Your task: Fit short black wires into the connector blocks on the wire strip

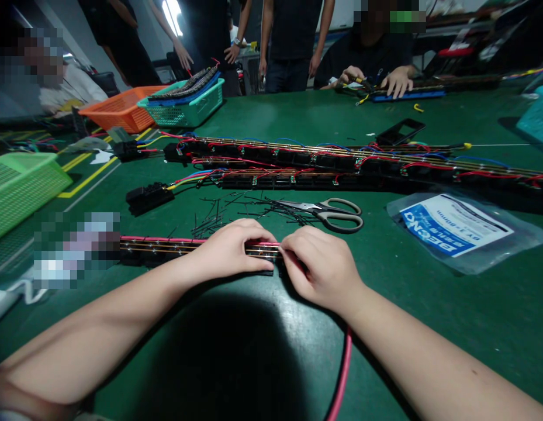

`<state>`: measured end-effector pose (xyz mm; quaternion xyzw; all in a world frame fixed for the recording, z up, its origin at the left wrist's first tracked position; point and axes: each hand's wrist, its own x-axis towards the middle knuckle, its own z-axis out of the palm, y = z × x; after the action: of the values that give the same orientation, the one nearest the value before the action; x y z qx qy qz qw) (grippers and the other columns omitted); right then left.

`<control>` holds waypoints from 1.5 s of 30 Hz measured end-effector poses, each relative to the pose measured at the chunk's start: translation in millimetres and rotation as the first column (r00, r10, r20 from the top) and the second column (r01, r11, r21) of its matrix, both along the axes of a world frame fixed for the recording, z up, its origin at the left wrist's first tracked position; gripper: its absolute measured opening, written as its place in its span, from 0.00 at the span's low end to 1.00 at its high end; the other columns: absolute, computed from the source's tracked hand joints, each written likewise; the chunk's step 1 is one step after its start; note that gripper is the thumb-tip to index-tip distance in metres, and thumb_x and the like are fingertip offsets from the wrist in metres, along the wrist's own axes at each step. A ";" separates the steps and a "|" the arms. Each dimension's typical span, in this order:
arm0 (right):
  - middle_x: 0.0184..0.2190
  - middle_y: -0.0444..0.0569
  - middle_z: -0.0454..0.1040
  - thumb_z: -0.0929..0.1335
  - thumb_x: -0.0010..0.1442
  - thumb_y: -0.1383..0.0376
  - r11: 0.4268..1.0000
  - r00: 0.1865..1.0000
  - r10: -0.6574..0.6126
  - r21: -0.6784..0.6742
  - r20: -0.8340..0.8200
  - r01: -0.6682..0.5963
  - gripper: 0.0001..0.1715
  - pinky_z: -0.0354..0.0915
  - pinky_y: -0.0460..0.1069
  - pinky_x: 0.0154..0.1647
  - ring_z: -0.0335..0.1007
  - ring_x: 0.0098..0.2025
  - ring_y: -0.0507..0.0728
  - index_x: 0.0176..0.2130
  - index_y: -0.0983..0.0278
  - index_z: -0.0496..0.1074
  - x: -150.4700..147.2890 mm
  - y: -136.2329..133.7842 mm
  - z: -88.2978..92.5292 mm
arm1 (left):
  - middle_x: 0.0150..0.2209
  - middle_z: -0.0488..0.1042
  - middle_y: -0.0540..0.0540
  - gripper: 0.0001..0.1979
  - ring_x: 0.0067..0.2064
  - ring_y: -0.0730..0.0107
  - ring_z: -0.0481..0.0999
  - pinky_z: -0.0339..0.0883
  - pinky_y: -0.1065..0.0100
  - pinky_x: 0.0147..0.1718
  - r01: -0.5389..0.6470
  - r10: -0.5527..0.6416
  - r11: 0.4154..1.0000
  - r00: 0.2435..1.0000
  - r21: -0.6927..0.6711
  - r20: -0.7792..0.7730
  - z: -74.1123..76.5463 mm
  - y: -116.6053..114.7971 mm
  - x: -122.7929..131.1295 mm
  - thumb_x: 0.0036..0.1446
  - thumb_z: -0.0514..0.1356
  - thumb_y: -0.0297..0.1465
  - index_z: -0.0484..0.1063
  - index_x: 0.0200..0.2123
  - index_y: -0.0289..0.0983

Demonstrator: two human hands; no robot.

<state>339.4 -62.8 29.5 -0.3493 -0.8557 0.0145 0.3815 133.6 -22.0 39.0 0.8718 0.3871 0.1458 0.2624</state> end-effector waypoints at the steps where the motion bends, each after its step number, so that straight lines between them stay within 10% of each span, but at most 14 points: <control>1: 0.30 0.50 0.77 0.66 0.58 0.72 1.000 1.000 0.016 0.002 0.018 -0.016 0.08 0.69 0.53 0.32 0.74 0.32 0.58 0.36 0.59 0.68 0.1 0.2 0.3 | 0.43 0.76 0.47 0.19 0.49 0.60 0.72 0.66 0.62 0.51 0.000 0.000 1.000 1.000 -0.001 -0.001 0.2 -0.2 0.0 0.50 0.67 0.41 0.76 0.45 0.42; 45: 0.30 0.52 0.78 0.66 0.59 0.72 0.996 0.983 0.088 0.003 0.162 -0.089 0.05 0.65 0.51 0.32 0.69 0.33 0.56 0.32 0.64 0.71 1.2 6.7 -4.8 | 0.41 0.77 0.52 0.16 0.47 0.62 0.72 0.66 0.64 0.46 0.021 -0.021 1.000 0.999 -0.008 -0.032 -1.6 -1.1 -1.7 0.53 0.64 0.44 0.72 0.42 0.44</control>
<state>340.6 -56.1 24.6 -0.3089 -0.8986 -0.0014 0.3115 131.8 -23.1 37.4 0.8769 0.3829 0.1274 0.2612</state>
